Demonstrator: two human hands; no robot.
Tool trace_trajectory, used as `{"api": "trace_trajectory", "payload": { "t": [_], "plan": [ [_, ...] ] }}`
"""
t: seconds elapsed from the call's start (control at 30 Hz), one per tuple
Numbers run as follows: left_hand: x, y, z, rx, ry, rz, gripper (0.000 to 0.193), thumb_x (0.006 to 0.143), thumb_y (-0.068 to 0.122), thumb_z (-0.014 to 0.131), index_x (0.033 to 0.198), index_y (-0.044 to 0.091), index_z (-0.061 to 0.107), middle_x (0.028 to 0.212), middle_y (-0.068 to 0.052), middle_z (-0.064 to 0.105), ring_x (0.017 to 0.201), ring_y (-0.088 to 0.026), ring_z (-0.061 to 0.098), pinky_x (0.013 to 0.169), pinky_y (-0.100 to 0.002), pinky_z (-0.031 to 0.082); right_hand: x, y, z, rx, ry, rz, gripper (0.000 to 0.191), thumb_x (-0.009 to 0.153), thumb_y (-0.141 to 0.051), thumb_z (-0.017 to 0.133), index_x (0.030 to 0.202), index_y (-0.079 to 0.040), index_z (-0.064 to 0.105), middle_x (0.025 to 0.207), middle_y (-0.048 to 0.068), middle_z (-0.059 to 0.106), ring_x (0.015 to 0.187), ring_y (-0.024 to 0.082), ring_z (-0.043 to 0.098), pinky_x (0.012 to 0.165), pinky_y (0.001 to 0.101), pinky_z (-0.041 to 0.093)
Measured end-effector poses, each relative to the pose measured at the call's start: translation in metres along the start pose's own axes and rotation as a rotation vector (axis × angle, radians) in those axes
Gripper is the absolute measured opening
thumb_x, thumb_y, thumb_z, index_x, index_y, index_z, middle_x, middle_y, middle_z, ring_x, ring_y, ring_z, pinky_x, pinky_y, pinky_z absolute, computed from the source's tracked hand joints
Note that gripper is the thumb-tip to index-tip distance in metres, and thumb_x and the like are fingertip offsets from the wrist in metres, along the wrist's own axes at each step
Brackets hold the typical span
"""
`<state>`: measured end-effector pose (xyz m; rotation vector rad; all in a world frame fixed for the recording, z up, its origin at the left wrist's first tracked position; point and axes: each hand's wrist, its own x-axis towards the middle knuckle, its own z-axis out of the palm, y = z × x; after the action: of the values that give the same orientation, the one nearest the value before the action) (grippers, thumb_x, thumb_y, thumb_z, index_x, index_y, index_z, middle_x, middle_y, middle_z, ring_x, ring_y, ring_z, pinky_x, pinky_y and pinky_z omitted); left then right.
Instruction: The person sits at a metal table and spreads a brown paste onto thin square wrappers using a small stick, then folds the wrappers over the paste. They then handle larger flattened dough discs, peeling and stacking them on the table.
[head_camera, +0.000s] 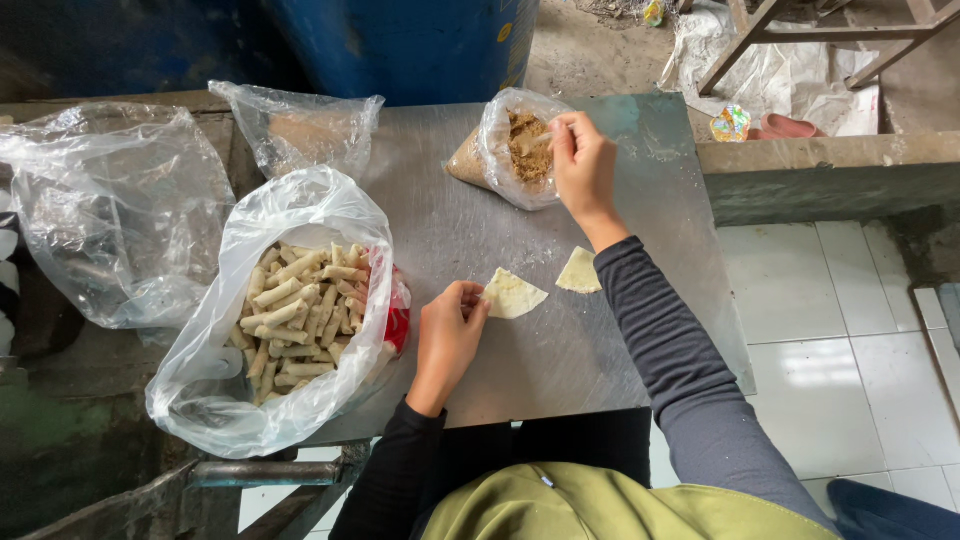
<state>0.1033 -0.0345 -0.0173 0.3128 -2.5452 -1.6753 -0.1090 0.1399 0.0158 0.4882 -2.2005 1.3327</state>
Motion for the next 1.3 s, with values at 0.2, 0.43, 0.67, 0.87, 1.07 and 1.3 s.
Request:
{"api": "trace_trajectory", "payload": {
  "t": [0.2, 0.43, 0.67, 0.87, 1.07, 1.3],
  "plan": [
    [-0.006, 0.001, 0.0, -0.048, 0.007, 0.002, 0.024, 0.09, 0.012, 0.071, 0.11, -0.002, 0.069, 0.092, -0.012, 0.077, 0.077, -0.018, 0.075, 0.071, -0.031, 0.058, -0.003, 0.011, -0.01, 0.426, 0.116, 0.413, 0.017, 0.106, -0.015, 0.059, 0.098, -0.003, 0.069, 0.076, 0.001, 0.067, 0.059, 0.004, 0.057, 0.05, 0.0214, 0.045],
    [-0.014, -0.004, 0.001, -0.11, 0.011, -0.005, 0.026, 0.09, 0.01, 0.071, 0.113, -0.002, 0.067, 0.093, -0.01, 0.076, 0.077, -0.016, 0.073, 0.07, -0.03, 0.057, -0.04, 0.008, -0.058, 0.78, 0.079, 0.512, 0.015, 0.106, -0.014, 0.06, 0.101, -0.003, 0.067, 0.079, 0.002, 0.065, 0.061, 0.007, 0.056, 0.053, 0.0227, 0.044],
    [-0.017, -0.008, 0.003, -0.138, 0.026, 0.002, 0.029, 0.089, 0.01, 0.071, 0.116, 0.0, 0.067, 0.097, -0.009, 0.076, 0.081, -0.015, 0.075, 0.071, -0.029, 0.057, -0.148, -0.02, -0.07, 0.714, -0.093, 0.651, 0.018, 0.107, -0.017, 0.058, 0.101, -0.003, 0.067, 0.081, 0.002, 0.065, 0.065, 0.006, 0.055, 0.057, 0.0224, 0.045],
    [-0.023, -0.004, 0.007, -0.121, 0.029, 0.005, 0.029, 0.089, 0.011, 0.071, 0.115, 0.0, 0.067, 0.098, -0.01, 0.077, 0.083, -0.017, 0.077, 0.071, -0.029, 0.058, -0.196, -0.037, -0.071, 0.483, -0.142, 0.524, 0.018, 0.108, -0.017, 0.058, 0.108, -0.002, 0.069, 0.086, 0.002, 0.069, 0.073, 0.007, 0.06, 0.067, 0.0216, 0.05],
    [-0.027, 0.002, 0.011, -0.111, 0.039, 0.03, 0.027, 0.09, 0.012, 0.071, 0.114, 0.0, 0.067, 0.097, -0.011, 0.078, 0.086, -0.019, 0.078, 0.073, -0.03, 0.059, -0.209, -0.066, -0.089, 0.224, -0.303, -0.062, 0.025, 0.095, 0.012, 0.06, 0.113, -0.003, 0.068, 0.098, 0.007, 0.071, 0.087, 0.014, 0.07, 0.079, 0.027, 0.058],
    [-0.032, 0.007, 0.016, -0.097, 0.071, 0.011, 0.02, 0.098, 0.012, 0.062, 0.111, 0.0, 0.069, 0.092, -0.013, 0.078, 0.078, -0.02, 0.077, 0.069, -0.031, 0.058, -0.204, -0.073, -0.111, 0.046, -0.343, -0.267, 0.04, 0.08, 0.019, 0.063, 0.112, -0.004, 0.069, 0.1, 0.009, 0.071, 0.087, 0.021, 0.07, 0.078, 0.031, 0.058]
  ]
}}
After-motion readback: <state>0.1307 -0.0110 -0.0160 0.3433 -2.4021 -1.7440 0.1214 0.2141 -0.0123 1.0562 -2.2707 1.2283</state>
